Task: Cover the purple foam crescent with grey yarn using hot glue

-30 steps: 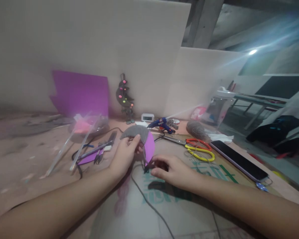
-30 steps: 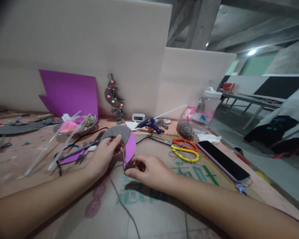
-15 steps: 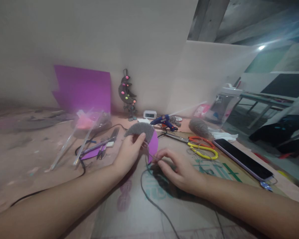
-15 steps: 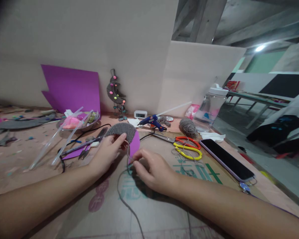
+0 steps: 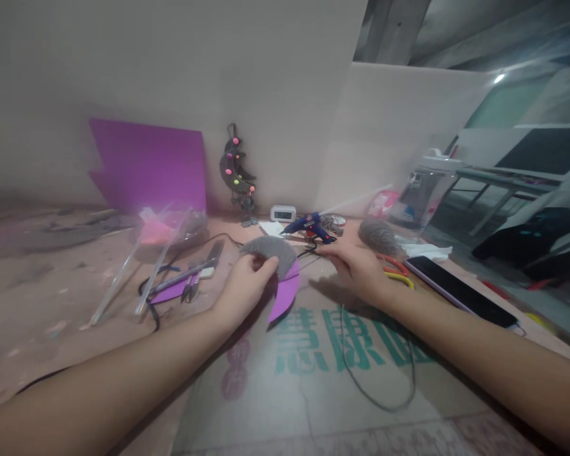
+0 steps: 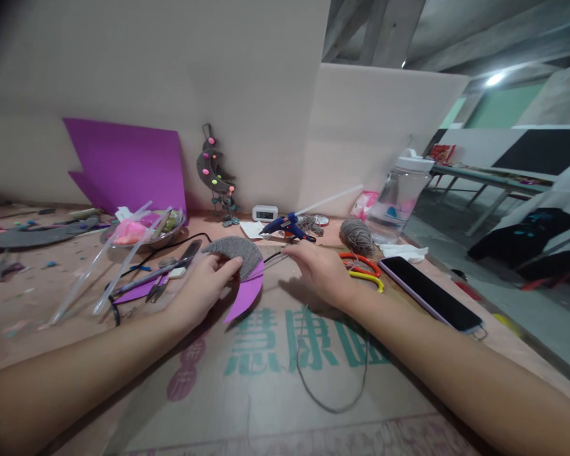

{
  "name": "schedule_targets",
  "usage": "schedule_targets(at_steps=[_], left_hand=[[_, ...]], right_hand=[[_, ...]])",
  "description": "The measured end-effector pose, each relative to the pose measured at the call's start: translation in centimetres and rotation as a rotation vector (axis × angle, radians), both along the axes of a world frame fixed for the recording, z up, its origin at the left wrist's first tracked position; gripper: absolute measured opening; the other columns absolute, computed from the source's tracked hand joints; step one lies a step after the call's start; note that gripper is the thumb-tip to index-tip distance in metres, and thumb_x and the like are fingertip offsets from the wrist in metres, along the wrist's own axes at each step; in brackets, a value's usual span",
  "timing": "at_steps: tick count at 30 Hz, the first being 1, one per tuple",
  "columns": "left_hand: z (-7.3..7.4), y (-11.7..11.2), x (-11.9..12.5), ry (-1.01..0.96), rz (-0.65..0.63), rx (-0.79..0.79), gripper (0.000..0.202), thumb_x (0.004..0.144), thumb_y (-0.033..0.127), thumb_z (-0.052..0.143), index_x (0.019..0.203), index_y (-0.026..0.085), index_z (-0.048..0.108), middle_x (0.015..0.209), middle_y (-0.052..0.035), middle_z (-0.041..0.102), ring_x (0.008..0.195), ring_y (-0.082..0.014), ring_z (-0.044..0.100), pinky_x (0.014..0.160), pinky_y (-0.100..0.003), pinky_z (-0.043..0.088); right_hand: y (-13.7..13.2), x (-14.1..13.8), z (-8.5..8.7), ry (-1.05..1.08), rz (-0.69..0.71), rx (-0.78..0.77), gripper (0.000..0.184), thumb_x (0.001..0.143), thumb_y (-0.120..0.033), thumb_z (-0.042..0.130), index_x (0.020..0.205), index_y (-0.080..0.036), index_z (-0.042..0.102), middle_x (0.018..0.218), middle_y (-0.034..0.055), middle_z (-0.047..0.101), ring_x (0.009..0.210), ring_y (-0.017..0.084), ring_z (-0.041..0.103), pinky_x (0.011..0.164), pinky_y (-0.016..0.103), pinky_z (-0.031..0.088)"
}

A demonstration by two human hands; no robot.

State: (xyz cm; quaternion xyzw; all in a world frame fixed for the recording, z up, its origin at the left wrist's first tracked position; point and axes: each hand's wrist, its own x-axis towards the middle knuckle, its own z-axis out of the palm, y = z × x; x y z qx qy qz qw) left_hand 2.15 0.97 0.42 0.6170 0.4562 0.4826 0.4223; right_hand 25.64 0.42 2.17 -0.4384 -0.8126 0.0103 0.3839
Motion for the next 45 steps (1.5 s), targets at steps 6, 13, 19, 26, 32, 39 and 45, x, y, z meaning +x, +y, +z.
schedule_targets(at_steps=[6, 13, 19, 26, 32, 39, 45], left_hand=[[-0.2, 0.3, 0.2, 0.072, -0.018, 0.004, 0.029, 0.080, 0.044, 0.058, 0.075, 0.015, 0.060, 0.067, -0.0015, 0.061, 0.066, -0.0176, 0.056, 0.061, -0.027, 0.041], [-0.3, 0.3, 0.2, 0.065, -0.029, -0.033, 0.032, 0.080, 0.046, 0.057, 0.077, 0.015, 0.059, 0.066, -0.0007, 0.060, 0.064, -0.0167, 0.055, 0.059, -0.027, 0.039], [-0.3, 0.3, 0.2, 0.018, -0.040, -0.074, 0.028, 0.080, 0.044, 0.058, 0.077, 0.015, 0.058, 0.065, 0.0013, 0.057, 0.062, -0.0142, 0.052, 0.057, -0.025, 0.038], [0.4, -0.1, 0.4, -0.077, -0.064, -0.089, 0.025, 0.079, 0.039, 0.060, 0.069, 0.017, 0.053, 0.058, 0.0043, 0.053, 0.055, -0.0109, 0.048, 0.053, -0.022, 0.036], [0.7, -0.3, 0.4, -0.036, -0.039, -0.105, 0.023, 0.078, 0.036, 0.060, 0.069, 0.017, 0.053, 0.056, 0.0040, 0.053, 0.053, -0.0110, 0.049, 0.050, -0.022, 0.036], [0.5, -0.1, 0.3, 0.046, -0.070, -0.063, 0.019, 0.079, 0.034, 0.057, 0.070, 0.016, 0.057, 0.059, 0.0011, 0.059, 0.057, -0.0138, 0.055, 0.054, -0.024, 0.039], [0.9, -0.3, 0.5, 0.090, -0.128, 0.009, 0.016, 0.078, 0.029, 0.057, 0.070, 0.016, 0.062, 0.063, 0.0004, 0.064, 0.060, -0.0149, 0.057, 0.058, -0.024, 0.041]], right_hand=[[1.3, 0.1, -1.6, -0.202, -0.021, 0.027, 0.023, 0.090, -0.014, 0.045, 0.103, -0.017, 0.063, 0.100, 0.0107, 0.068, 0.096, 0.023, 0.060, 0.087, 0.039, 0.046], [0.2, -0.3, 1.2, 0.035, -0.065, -0.092, 0.054, 0.064, 0.000, 0.046, 0.113, -0.018, 0.059, 0.118, 0.0093, 0.061, 0.113, 0.025, 0.052, 0.098, 0.043, 0.041], [-2.8, -3.6, 2.2, 0.619, 0.152, -0.615, 0.039, 0.081, -0.018, 0.048, 0.119, -0.024, 0.047, 0.127, 0.0086, 0.054, 0.054, 0.008, 0.054, 0.051, 0.028, 0.048], [-2.5, -4.1, -0.7, 0.536, 0.239, -0.810, 0.044, 0.086, -0.038, 0.057, 0.125, -0.021, 0.042, 0.084, 0.0012, 0.061, 0.051, 0.009, 0.054, 0.044, 0.021, 0.042], [-1.6, -3.0, -0.4, 0.292, 0.146, -0.549, 0.016, 0.085, -0.032, 0.058, 0.090, -0.017, 0.061, 0.083, 0.0016, 0.063, 0.070, 0.012, 0.057, 0.064, 0.025, 0.046], [-0.8, -2.4, -0.9, 0.260, 0.042, -0.493, 0.018, 0.086, -0.035, 0.056, 0.081, -0.018, 0.060, 0.066, -0.0025, 0.059, 0.059, 0.011, 0.053, 0.059, 0.024, 0.042], [-0.5, -2.5, -1.3, 0.308, 0.040, -0.515, 0.017, 0.086, -0.035, 0.056, 0.082, -0.019, 0.060, 0.058, -0.0051, 0.055, 0.050, 0.010, 0.048, 0.055, 0.024, 0.039]])
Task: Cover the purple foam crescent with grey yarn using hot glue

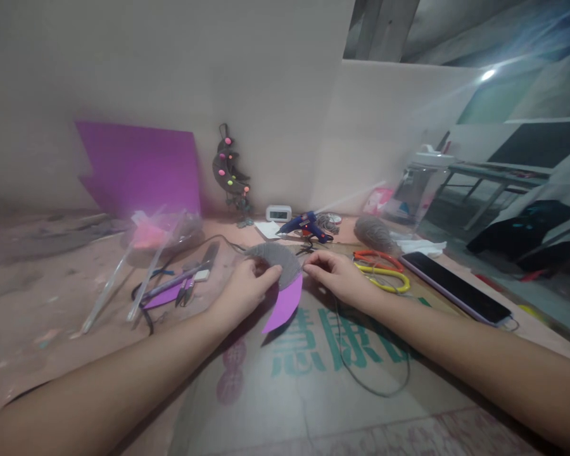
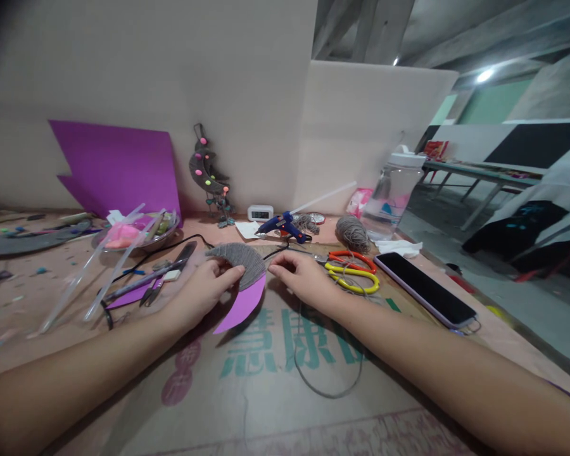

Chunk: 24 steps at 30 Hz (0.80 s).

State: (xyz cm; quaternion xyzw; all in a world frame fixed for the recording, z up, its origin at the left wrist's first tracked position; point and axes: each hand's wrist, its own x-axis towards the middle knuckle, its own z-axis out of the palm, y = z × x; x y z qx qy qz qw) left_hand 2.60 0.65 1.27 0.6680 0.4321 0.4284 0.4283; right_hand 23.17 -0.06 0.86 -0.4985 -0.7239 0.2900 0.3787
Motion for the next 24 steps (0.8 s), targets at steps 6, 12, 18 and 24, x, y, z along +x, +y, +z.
schedule_targets(at_steps=[6, 12, 18, 24], left_hand=[[0.3, -0.3, -0.1, 0.083, -0.018, 0.032, 0.020, 0.080, 0.028, 0.056, 0.064, 0.017, 0.063, 0.057, 0.0009, 0.063, 0.059, -0.0156, 0.057, 0.059, -0.024, 0.041], [0.3, -0.5, 0.0, 0.062, -0.006, 0.027, 0.023, 0.079, 0.030, 0.059, 0.059, 0.018, 0.061, 0.052, 0.0002, 0.060, 0.056, -0.0163, 0.055, 0.058, -0.026, 0.040], [0.2, -0.4, 0.3, -0.056, 0.000, -0.021, 0.017, 0.076, 0.031, 0.061, 0.066, 0.017, 0.060, 0.058, 0.0009, 0.059, 0.058, -0.0151, 0.054, 0.057, -0.025, 0.041], [0.2, -0.3, 0.2, -0.073, 0.047, -0.095, 0.026, 0.076, 0.041, 0.061, 0.069, 0.018, 0.052, 0.057, 0.0035, 0.052, 0.056, -0.0123, 0.050, 0.054, -0.024, 0.037]], right_hand=[[-0.2, -0.2, 0.2, 0.003, -0.030, 0.019, 0.017, 0.086, -0.034, 0.056, 0.083, -0.018, 0.062, 0.060, -0.0042, 0.056, 0.053, 0.011, 0.049, 0.057, 0.024, 0.041], [-0.1, -0.1, 0.0, -0.018, -0.017, 0.049, 0.017, 0.086, -0.031, 0.055, 0.091, -0.018, 0.065, 0.079, 0.0012, 0.065, 0.065, 0.013, 0.055, 0.062, 0.025, 0.044], [0.2, 0.1, -0.3, 0.153, -0.073, 0.065, 0.035, 0.088, -0.025, 0.048, 0.123, -0.022, 0.051, 0.114, 0.0061, 0.061, 0.057, 0.008, 0.050, 0.050, 0.022, 0.042], [-1.2, -0.6, 0.6, 0.264, -0.040, 0.005, 0.034, 0.093, -0.036, 0.043, 0.124, -0.023, 0.049, 0.112, 0.0068, 0.061, 0.051, 0.007, 0.049, 0.044, 0.023, 0.042]])
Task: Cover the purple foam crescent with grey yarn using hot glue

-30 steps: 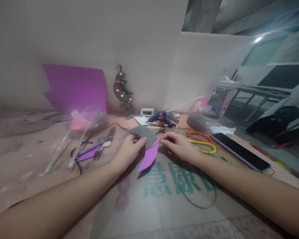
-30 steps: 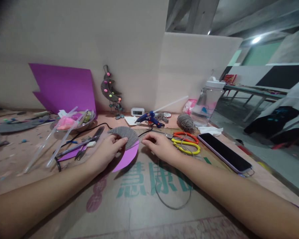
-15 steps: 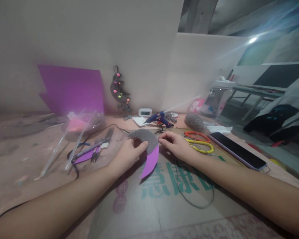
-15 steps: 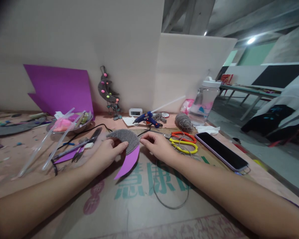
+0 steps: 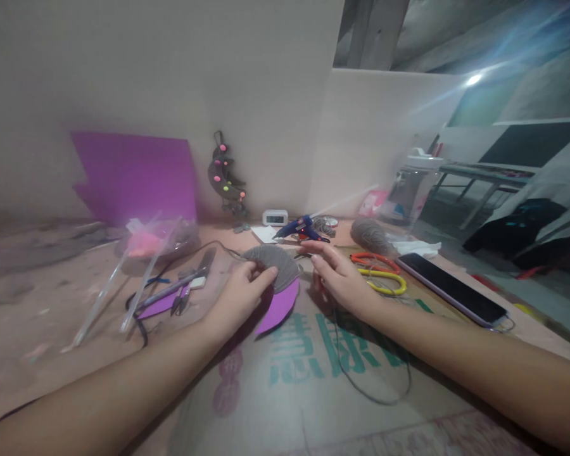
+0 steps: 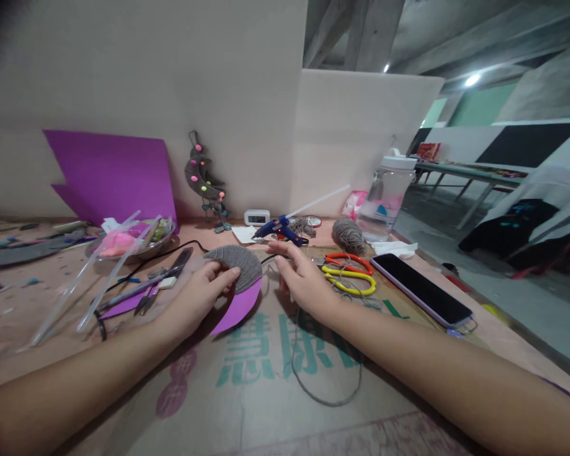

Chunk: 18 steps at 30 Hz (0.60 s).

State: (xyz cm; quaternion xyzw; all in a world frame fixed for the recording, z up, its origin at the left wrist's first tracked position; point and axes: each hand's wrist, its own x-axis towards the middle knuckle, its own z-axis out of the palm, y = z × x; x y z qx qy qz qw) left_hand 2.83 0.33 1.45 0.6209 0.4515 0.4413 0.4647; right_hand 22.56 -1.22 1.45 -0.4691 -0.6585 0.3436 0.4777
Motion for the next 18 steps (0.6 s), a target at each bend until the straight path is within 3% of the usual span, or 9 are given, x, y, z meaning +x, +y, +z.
schedule_targets(at_steps=[3, 6, 8, 12, 18], left_hand=[[0.1, -0.1, 0.1, -0.012, -0.020, 0.008, 0.028, 0.075, 0.043, 0.061, 0.069, 0.018, 0.049, 0.056, 0.0045, 0.051, 0.055, -0.0112, 0.048, 0.054, -0.023, 0.036], [0.3, -0.3, 0.2, -0.017, -0.068, 0.009, 0.029, 0.073, 0.043, 0.062, 0.068, 0.018, 0.048, 0.056, 0.0049, 0.050, 0.054, -0.0107, 0.046, 0.053, -0.023, 0.035], [0.5, -0.5, 0.2, -0.003, -0.096, 0.008, 0.029, 0.072, 0.043, 0.063, 0.068, 0.018, 0.049, 0.056, 0.0048, 0.050, 0.052, -0.0103, 0.045, 0.051, -0.023, 0.034], [0.6, -0.7, 0.2, 0.025, -0.124, 0.015, 0.029, 0.074, 0.044, 0.063, 0.068, 0.018, 0.051, 0.055, 0.0045, 0.049, 0.050, -0.0100, 0.041, 0.049, -0.023, 0.033], [-0.7, 0.0, 0.1, -0.008, -0.193, 0.040, 0.034, 0.081, 0.050, 0.055, 0.069, 0.018, 0.052, 0.061, 0.0026, 0.049, 0.058, -0.0118, 0.046, 0.056, -0.023, 0.038]], right_hand=[[-0.7, -0.5, 0.2, -0.054, 0.105, -0.059, 0.033, 0.093, -0.044, 0.043, 0.114, -0.021, 0.055, 0.084, 0.0015, 0.061, 0.048, 0.008, 0.047, 0.044, 0.022, 0.040], [-1.0, -0.8, 0.2, -0.145, 0.165, -0.077, 0.036, 0.091, -0.051, 0.046, 0.085, -0.018, 0.058, 0.061, -0.0035, 0.049, 0.047, 0.009, 0.044, 0.044, 0.021, 0.037], [-1.0, -0.8, 0.2, -0.173, 0.179, -0.089, 0.040, 0.089, -0.053, 0.047, 0.072, -0.018, 0.054, 0.055, -0.0046, 0.046, 0.047, 0.008, 0.042, 0.044, 0.021, 0.034], [-0.8, -0.8, 0.3, -0.170, 0.188, -0.161, 0.043, 0.086, -0.056, 0.049, 0.065, -0.019, 0.048, 0.051, -0.0053, 0.045, 0.045, 0.008, 0.040, 0.044, 0.021, 0.030], [-0.4, -0.5, 0.2, -0.146, 0.139, -0.180, 0.047, 0.083, -0.059, 0.052, 0.059, -0.019, 0.044, 0.051, -0.0056, 0.040, 0.046, 0.008, 0.038, 0.045, 0.022, 0.029]])
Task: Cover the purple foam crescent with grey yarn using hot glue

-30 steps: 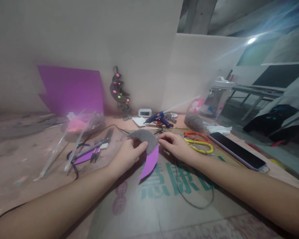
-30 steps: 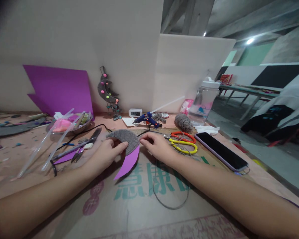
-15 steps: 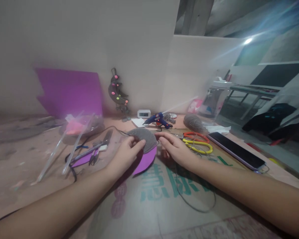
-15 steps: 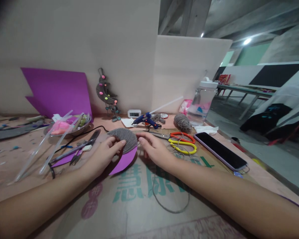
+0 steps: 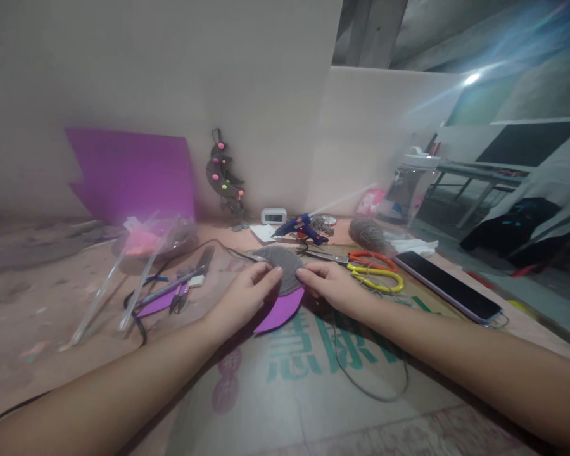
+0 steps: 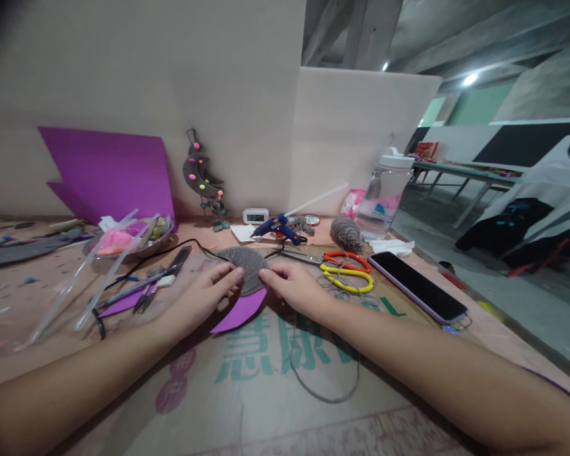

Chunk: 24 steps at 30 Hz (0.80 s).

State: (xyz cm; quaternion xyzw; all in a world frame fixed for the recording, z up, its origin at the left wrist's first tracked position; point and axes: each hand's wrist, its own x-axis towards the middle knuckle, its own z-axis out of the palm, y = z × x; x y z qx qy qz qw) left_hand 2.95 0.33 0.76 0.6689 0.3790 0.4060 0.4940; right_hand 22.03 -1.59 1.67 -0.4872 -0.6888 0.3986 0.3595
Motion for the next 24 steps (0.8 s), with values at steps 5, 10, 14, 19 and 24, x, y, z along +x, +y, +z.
schedule_targets(at_steps=[5, 10, 14, 19, 24], left_hand=[[-0.10, -0.01, -0.07, 0.056, -0.037, 0.021, 0.035, 0.082, 0.051, 0.053, 0.071, 0.018, 0.056, 0.062, 0.0029, 0.048, 0.057, -0.0119, 0.045, 0.055, -0.023, 0.037], [0.20, -0.43, -0.12, 0.151, -0.028, 0.135, 0.026, 0.076, 0.043, 0.062, 0.078, 0.017, 0.062, 0.071, -0.0007, 0.059, 0.068, -0.0165, 0.054, 0.062, -0.025, 0.043], [-0.09, -0.55, -0.17, 0.171, -0.046, 0.176, 0.027, 0.072, 0.037, 0.066, 0.090, 0.017, 0.065, 0.079, -0.0033, 0.065, 0.075, -0.0197, 0.059, 0.068, -0.028, 0.047], [-0.25, -0.48, -0.08, 0.156, -0.072, 0.183, 0.030, 0.075, 0.035, 0.063, 0.099, 0.017, 0.066, 0.090, -0.0063, 0.069, 0.085, -0.0230, 0.062, 0.074, -0.031, 0.048], [-0.37, -0.33, -0.12, 0.176, -0.090, 0.180, 0.034, 0.080, 0.036, 0.060, 0.106, 0.015, 0.063, 0.098, -0.0081, 0.069, 0.091, -0.0243, 0.062, 0.079, -0.033, 0.048]], right_hand=[[0.26, 0.12, -0.17, 0.034, -0.032, 0.029, 0.046, 0.083, -0.058, 0.052, 0.061, -0.019, 0.045, 0.051, -0.0060, 0.040, 0.046, 0.008, 0.034, 0.044, 0.022, 0.025], [0.18, 0.13, 0.04, 0.010, -0.036, 0.085, 0.046, 0.086, -0.056, 0.050, 0.059, -0.019, 0.044, 0.051, -0.0054, 0.040, 0.048, 0.008, 0.035, 0.047, 0.022, 0.026], [0.02, 0.08, 0.10, -0.013, -0.031, 0.070, 0.047, 0.086, -0.056, 0.050, 0.058, -0.019, 0.044, 0.051, -0.0054, 0.041, 0.047, 0.008, 0.037, 0.046, 0.022, 0.028], [-0.27, -0.13, 0.21, -0.030, 0.001, 0.035, 0.048, 0.085, -0.058, 0.050, 0.057, -0.019, 0.044, 0.048, -0.0055, 0.042, 0.044, 0.008, 0.039, 0.044, 0.022, 0.030], [-0.45, -0.18, 0.30, -0.065, 0.015, 0.053, 0.047, 0.087, -0.056, 0.048, 0.058, -0.019, 0.045, 0.048, -0.0048, 0.044, 0.045, 0.009, 0.041, 0.045, 0.022, 0.031]])
